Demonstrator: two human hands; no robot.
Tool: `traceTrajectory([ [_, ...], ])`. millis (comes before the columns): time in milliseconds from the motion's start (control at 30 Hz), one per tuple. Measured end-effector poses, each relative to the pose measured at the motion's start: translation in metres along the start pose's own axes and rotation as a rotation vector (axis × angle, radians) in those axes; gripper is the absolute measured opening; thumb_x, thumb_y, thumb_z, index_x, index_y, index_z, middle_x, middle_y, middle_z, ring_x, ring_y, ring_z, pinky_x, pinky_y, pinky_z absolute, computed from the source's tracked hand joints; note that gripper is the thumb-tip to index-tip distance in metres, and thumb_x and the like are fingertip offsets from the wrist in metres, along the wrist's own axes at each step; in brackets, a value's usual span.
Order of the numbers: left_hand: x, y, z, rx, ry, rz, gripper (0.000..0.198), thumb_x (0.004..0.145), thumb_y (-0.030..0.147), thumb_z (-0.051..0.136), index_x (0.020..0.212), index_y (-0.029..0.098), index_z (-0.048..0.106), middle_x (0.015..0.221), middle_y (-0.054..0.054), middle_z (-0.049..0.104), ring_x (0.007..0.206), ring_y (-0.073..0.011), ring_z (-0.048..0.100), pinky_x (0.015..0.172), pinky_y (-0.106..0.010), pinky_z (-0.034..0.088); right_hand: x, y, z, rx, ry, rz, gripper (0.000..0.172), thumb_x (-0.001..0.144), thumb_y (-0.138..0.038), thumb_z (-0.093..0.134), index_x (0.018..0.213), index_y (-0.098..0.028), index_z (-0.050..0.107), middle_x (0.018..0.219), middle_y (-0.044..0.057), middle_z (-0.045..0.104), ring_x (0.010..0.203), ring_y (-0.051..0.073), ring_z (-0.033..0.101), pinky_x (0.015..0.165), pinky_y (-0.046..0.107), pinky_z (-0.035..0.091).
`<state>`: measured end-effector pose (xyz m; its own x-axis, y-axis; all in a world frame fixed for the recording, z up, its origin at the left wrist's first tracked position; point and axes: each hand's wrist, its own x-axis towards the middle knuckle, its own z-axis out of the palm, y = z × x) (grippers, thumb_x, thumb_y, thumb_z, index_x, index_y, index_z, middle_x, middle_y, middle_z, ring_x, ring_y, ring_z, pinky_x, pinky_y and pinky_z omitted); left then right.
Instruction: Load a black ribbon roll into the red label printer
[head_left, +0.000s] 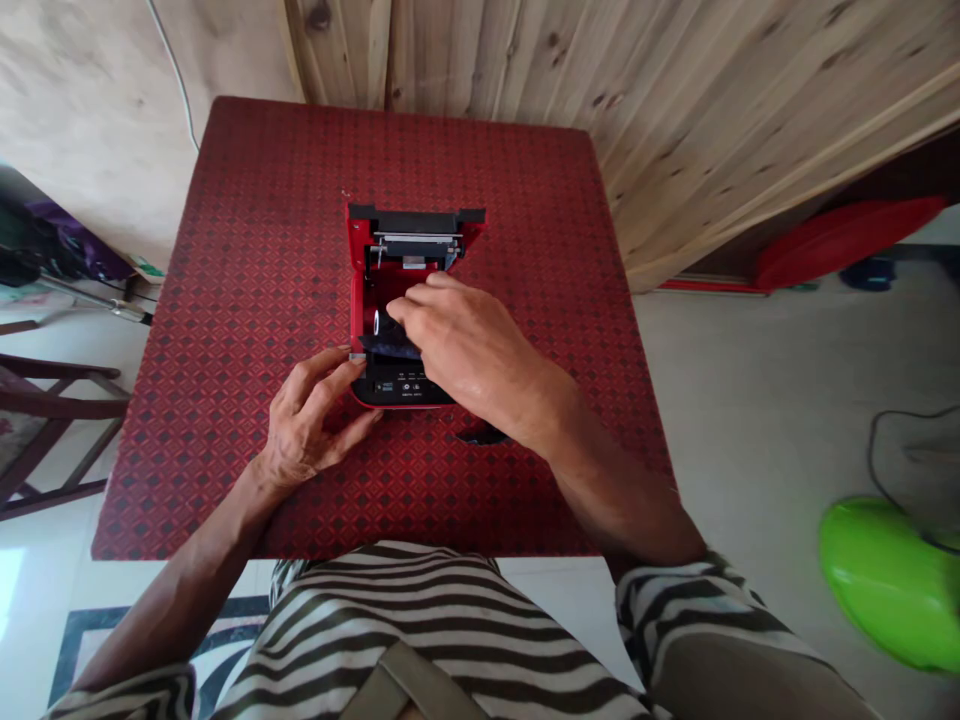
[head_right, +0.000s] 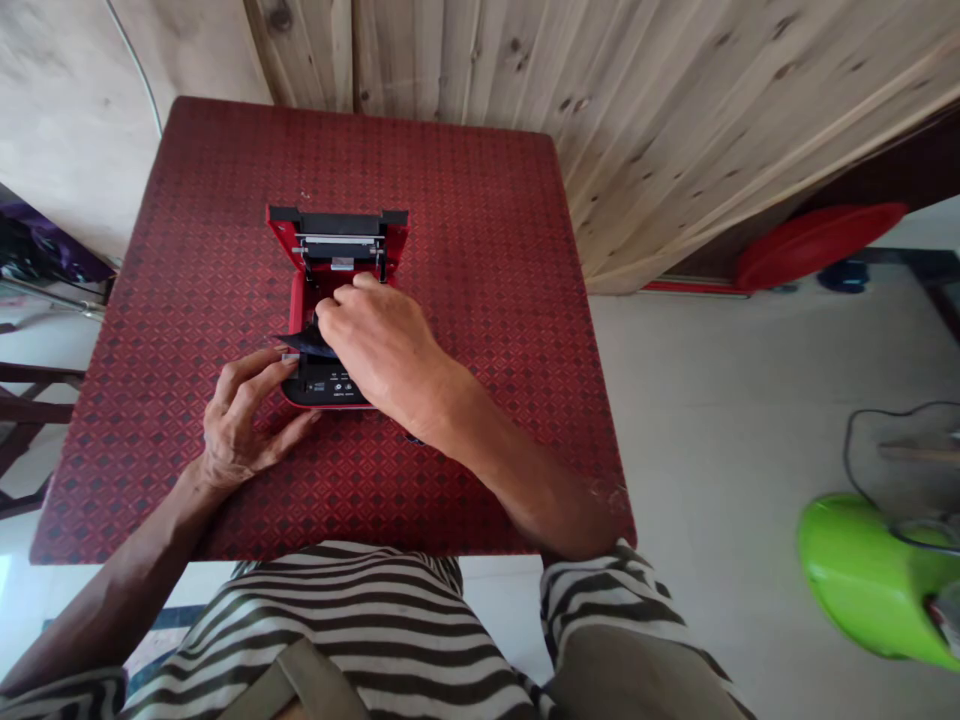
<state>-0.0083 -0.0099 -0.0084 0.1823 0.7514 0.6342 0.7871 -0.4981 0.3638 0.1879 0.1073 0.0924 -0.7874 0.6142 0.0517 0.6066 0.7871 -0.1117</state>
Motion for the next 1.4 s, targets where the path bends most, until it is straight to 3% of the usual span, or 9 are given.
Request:
traceTrajectory([
  [367,0.000,-0.001,0.000,0.003,-0.008,-0.004,0.073,0.089,0.035,0.084,0.154,0.028,0.050,0.137,-0.012,0.068,0.123,-0.0266,0.071,0.104,-0.040,0.064,0.007,0.002,0.006,-0.026,-0.066,0.023,0.031,0.100,0.000,0.051,0.101,-0.011,0.079,0.103,0.016,0.080,0.105,0.029,0.072,0.094,0.040,0.053],
  [533,0.000,0.000,-0.001,0.000,-0.007,-0.002,0.073,0.089,0.035,0.084,0.153,0.027,0.051,0.137,-0.012,0.068,0.122,-0.0258,0.071,0.104,-0.039,0.064,0.021,0.002,0.003,-0.021,-0.214,0.104,0.037,0.100,0.004,0.046,0.102,-0.008,0.081,0.101,0.021,0.079,0.104,0.032,0.074,0.082,0.039,0.054],
  [667,-0.001,-0.001,0.000,0.017,-0.028,-0.028,0.069,0.091,0.038,0.082,0.152,0.029,0.051,0.138,-0.011,0.068,0.123,-0.0263,0.071,0.104,-0.041,0.064,0.028,0.008,0.010,0.029,-0.215,0.123,0.034,0.100,0.001,0.048,0.100,-0.011,0.080,0.101,0.019,0.078,0.092,0.029,0.075,0.077,0.037,0.052],
  [800,-0.002,-0.002,0.000,0.033,-0.023,-0.025,0.066,0.090,0.039,0.082,0.148,0.027,0.054,0.137,-0.012,0.068,0.123,-0.0267,0.072,0.104,-0.042,0.065,0.018,0.017,0.014,0.065,-0.163,0.057,0.037,0.099,0.003,0.043,0.102,-0.012,0.077,0.103,0.015,0.079,0.101,0.025,0.073,0.091,0.036,0.054],
  [933,0.000,-0.002,-0.004,-0.019,-0.016,-0.039,0.066,0.092,0.044,0.080,0.149,0.027,0.052,0.134,-0.011,0.070,0.121,-0.0267,0.072,0.102,-0.043,0.064,-0.010,0.022,0.002,0.324,-0.046,-0.067,0.050,0.094,0.007,0.042,0.130,-0.016,0.068,0.125,0.009,0.077,0.118,0.021,0.070,0.110,0.039,0.051],
  [1033,0.005,-0.001,-0.012,-0.100,-0.009,-0.101,0.061,0.096,0.048,0.074,0.149,0.025,0.054,0.133,-0.011,0.070,0.118,-0.0271,0.072,0.100,-0.044,0.064,-0.034,0.020,-0.005,0.469,0.039,-0.131,0.052,0.094,-0.001,0.056,0.143,-0.018,0.060,0.141,0.009,0.070,0.131,0.024,0.064,0.117,0.045,0.049],
  [1200,0.042,-0.007,-0.027,-0.125,0.040,-0.179,0.049,0.103,0.051,0.062,0.147,0.030,0.058,0.131,-0.007,0.068,0.111,-0.0235,0.071,0.091,-0.042,0.066,-0.048,0.002,0.005,0.387,0.210,-0.002,0.019,0.103,-0.015,0.060,0.118,-0.018,0.070,0.115,0.010,0.074,0.111,0.027,0.065,0.104,0.047,0.056],
  [1300,0.081,-0.012,-0.030,-0.057,0.058,-0.151,0.047,0.107,0.050,0.057,0.149,0.030,0.054,0.139,-0.004,0.063,0.124,-0.0216,0.068,0.096,-0.038,0.065,-0.049,-0.007,0.014,0.330,0.291,0.029,0.018,0.106,-0.015,0.054,0.105,-0.019,0.071,0.108,0.010,0.072,0.103,0.025,0.064,0.096,0.042,0.056],
  [1400,0.118,-0.018,-0.025,0.003,-0.004,-0.119,0.059,0.109,0.061,0.046,0.151,0.019,0.051,0.147,-0.007,0.058,0.135,-0.0231,0.063,0.101,-0.036,0.061,-0.052,-0.010,0.020,0.271,0.340,0.011,0.016,0.105,-0.013,0.055,0.104,-0.019,0.070,0.110,0.010,0.072,0.102,0.024,0.064,0.092,0.038,0.055],
])
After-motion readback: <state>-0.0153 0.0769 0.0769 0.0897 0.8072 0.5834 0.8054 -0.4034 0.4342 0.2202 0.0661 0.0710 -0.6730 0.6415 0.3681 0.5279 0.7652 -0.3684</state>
